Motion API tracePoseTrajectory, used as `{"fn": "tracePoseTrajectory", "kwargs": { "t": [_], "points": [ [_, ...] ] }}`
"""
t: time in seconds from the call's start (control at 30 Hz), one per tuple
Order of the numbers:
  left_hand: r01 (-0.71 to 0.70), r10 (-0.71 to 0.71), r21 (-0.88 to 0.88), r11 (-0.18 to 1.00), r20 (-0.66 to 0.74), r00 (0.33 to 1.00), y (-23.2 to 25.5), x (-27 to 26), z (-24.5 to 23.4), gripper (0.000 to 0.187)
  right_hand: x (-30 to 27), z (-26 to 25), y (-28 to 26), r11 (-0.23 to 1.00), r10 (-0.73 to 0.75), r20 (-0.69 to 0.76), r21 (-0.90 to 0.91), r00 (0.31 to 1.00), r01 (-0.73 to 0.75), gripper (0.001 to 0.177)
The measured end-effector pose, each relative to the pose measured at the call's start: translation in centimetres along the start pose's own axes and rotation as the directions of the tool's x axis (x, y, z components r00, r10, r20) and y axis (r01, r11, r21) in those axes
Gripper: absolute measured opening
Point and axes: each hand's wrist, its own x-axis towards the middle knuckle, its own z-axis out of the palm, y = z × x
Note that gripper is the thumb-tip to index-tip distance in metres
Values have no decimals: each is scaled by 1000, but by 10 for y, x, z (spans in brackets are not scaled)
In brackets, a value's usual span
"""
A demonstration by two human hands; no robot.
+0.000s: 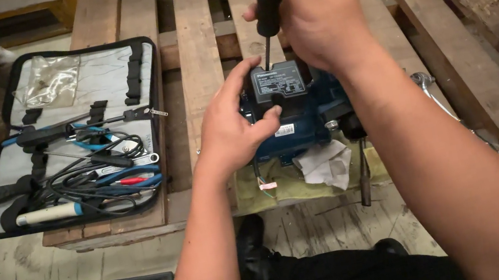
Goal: Connecting electrical wires to a water pump by removing the terminal cover with a screwdriver and manipulating the internal wiring.
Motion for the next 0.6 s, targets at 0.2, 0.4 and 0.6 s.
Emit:
{"fn": "tracePoseTrajectory", "kwargs": {
  "t": [0.2, 0.4, 0.6],
  "points": [
    [37, -37, -105, 994, 8, 999, 0, 0, 0, 64, -2, 22, -21, 986, 157, -11, 53, 987, -157, 48],
    [124, -122, -89, 988, 35, 992, 7, -1, -3, 63, -7, 9, -14, 958, -8, 63, -284, 998, 26, 36],
    [20, -13, -173, 985, 44, 999, 3, -3, -5, 60, -2, -8, 7, 994, 63, 47, 92, 997, -67, 33]
  ]
}}
